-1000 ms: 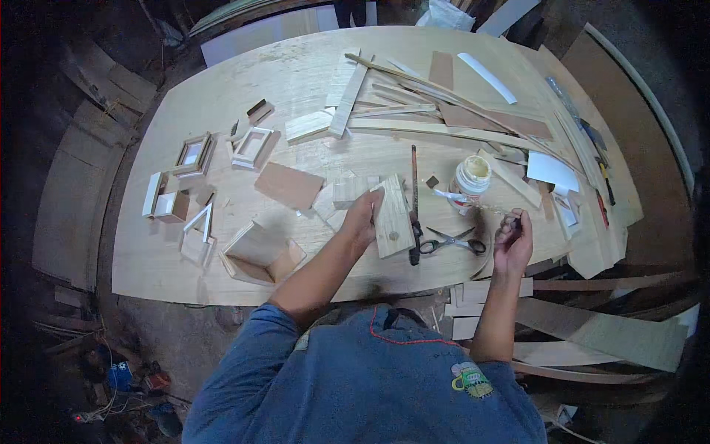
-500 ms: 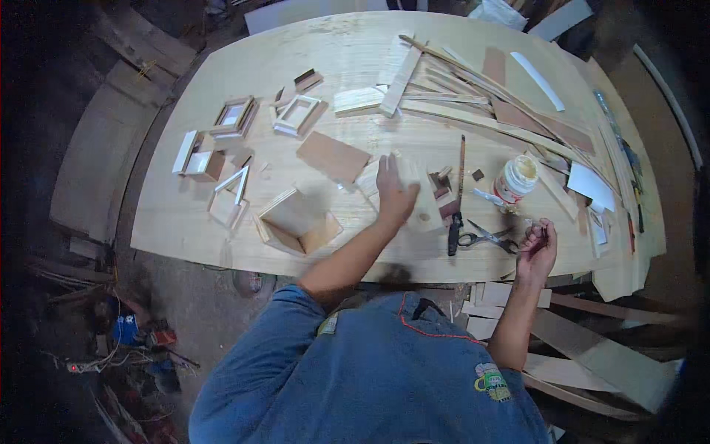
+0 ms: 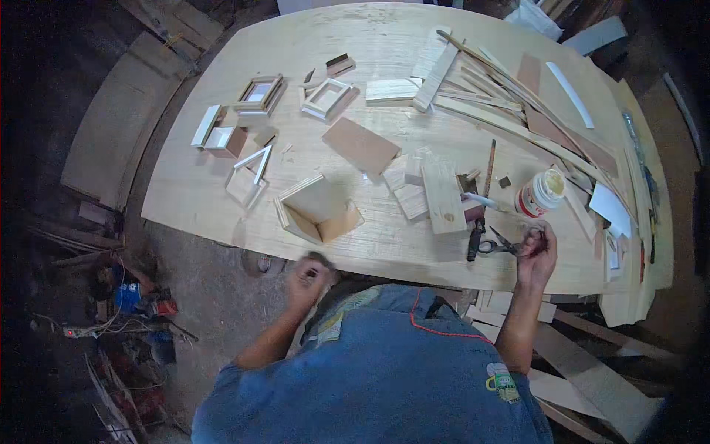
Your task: Assembling, gluing, and sanding a small wooden box at a workshop bench.
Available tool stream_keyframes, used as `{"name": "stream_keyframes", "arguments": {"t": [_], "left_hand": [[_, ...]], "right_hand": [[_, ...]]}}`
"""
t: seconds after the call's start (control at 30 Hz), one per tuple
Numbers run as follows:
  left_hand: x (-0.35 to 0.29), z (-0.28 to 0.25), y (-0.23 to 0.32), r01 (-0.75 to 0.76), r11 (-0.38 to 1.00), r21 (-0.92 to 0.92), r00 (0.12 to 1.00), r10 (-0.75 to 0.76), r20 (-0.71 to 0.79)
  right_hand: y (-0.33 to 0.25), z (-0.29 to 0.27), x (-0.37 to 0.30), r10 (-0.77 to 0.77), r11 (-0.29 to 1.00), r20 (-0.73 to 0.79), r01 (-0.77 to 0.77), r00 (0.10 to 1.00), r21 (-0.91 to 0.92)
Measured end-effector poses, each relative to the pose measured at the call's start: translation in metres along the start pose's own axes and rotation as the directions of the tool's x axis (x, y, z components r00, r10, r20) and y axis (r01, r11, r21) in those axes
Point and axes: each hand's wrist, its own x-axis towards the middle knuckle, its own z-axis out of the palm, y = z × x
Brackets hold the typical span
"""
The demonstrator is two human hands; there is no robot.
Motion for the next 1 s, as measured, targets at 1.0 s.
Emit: {"name": "stream_keyframes", "arguments": {"t": [1.0], "left_hand": [[0.069,-0.023,-0.033,-0.007,0.922,0.388,1.000,0.002,0.013]], "right_hand": [[0.143,0.072,-0.073,0.074,0.622,0.648,0.473,0.758,-0.624]]}}
